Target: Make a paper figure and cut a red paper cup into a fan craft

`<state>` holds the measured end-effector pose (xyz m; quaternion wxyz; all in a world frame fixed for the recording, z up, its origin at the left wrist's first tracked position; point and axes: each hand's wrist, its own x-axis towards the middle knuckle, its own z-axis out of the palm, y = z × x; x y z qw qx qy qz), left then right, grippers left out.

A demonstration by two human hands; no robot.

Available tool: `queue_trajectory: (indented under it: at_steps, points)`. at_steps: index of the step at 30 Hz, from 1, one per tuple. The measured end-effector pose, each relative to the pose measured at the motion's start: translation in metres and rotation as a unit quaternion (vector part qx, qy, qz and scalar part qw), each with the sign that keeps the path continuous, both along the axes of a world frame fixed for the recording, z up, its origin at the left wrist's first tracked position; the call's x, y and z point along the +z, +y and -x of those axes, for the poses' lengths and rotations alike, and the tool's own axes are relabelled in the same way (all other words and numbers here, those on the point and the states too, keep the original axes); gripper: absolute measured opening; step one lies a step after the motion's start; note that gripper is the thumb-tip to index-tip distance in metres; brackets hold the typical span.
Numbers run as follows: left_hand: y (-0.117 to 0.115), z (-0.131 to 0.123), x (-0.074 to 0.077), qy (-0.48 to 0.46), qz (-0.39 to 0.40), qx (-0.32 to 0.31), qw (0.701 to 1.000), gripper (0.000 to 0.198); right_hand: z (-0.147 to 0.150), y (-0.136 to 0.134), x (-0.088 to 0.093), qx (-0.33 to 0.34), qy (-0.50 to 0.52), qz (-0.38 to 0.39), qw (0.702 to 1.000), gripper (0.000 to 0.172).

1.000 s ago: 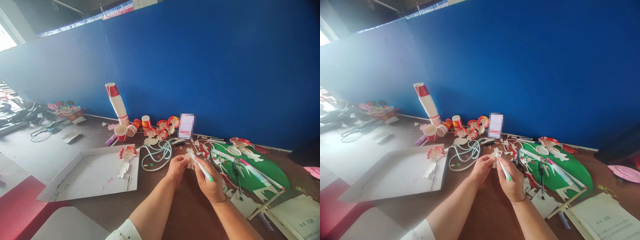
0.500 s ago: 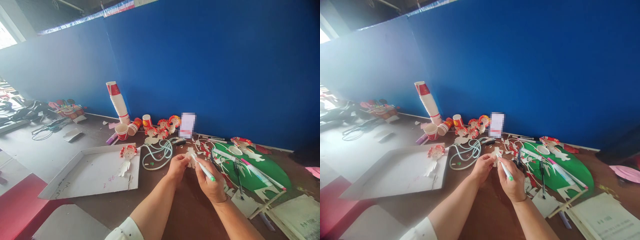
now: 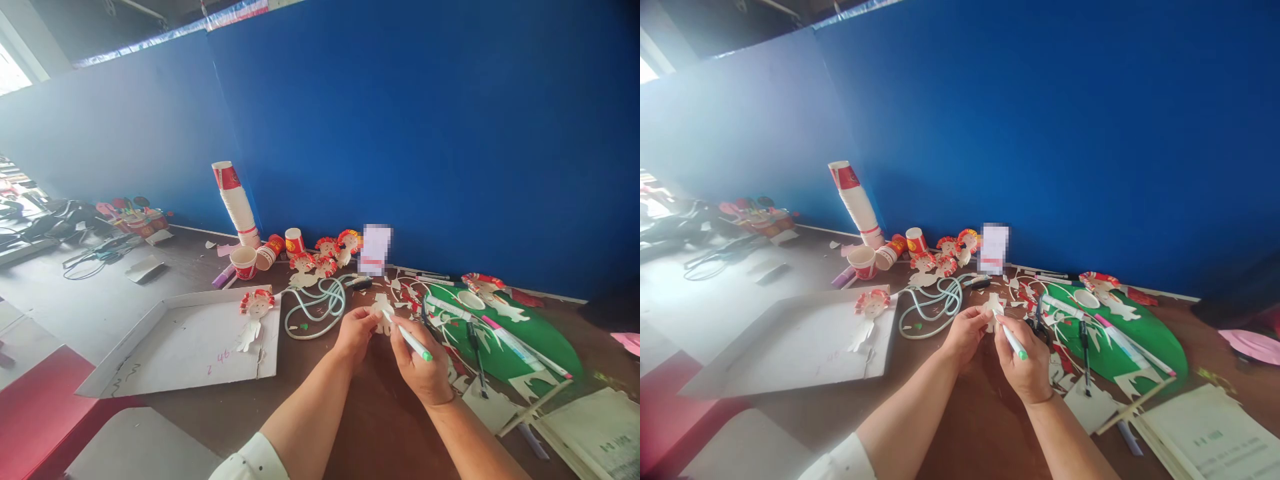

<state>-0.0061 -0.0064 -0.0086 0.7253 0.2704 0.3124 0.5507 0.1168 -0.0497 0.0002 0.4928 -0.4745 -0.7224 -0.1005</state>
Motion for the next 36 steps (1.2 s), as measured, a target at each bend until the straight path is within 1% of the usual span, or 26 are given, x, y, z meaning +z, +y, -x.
queue_trajectory:
  at_steps: [5,11,18,22,29,36]
  points:
    - [-0.0007,0.0002,0.0009,-0.011,-0.002,-0.004,1.0,0.035,0.0,-0.001,0.0002,-0.006,-0.003,0.009,1.0,0.019]
    - [-0.0006,0.0002,0.0009,-0.006,0.0,-0.001,1.0,0.036,0.0004,-0.0015,0.0013,-0.009,-0.003,0.004,1.0,0.018]
    - [-0.0008,0.0009,0.0016,-0.001,-0.01,-0.007,1.0,0.036,0.0003,0.0008,0.0011,0.007,0.003,-0.018,1.0,0.02]
    - [-0.0013,0.0009,0.0025,0.005,-0.009,-0.004,1.0,0.037,0.0003,0.0012,0.0003,0.006,0.004,-0.013,1.0,0.021]
    - [0.0006,0.0002,-0.0007,0.003,-0.006,-0.004,1.0,0.036,0.0004,0.001,0.0001,0.002,-0.008,-0.012,1.0,0.021]
    - [-0.0002,0.0002,0.0007,-0.011,0.0,-0.002,1.0,0.035,0.0006,-0.001,0.0022,-0.003,-0.017,-0.012,1.0,0.021]
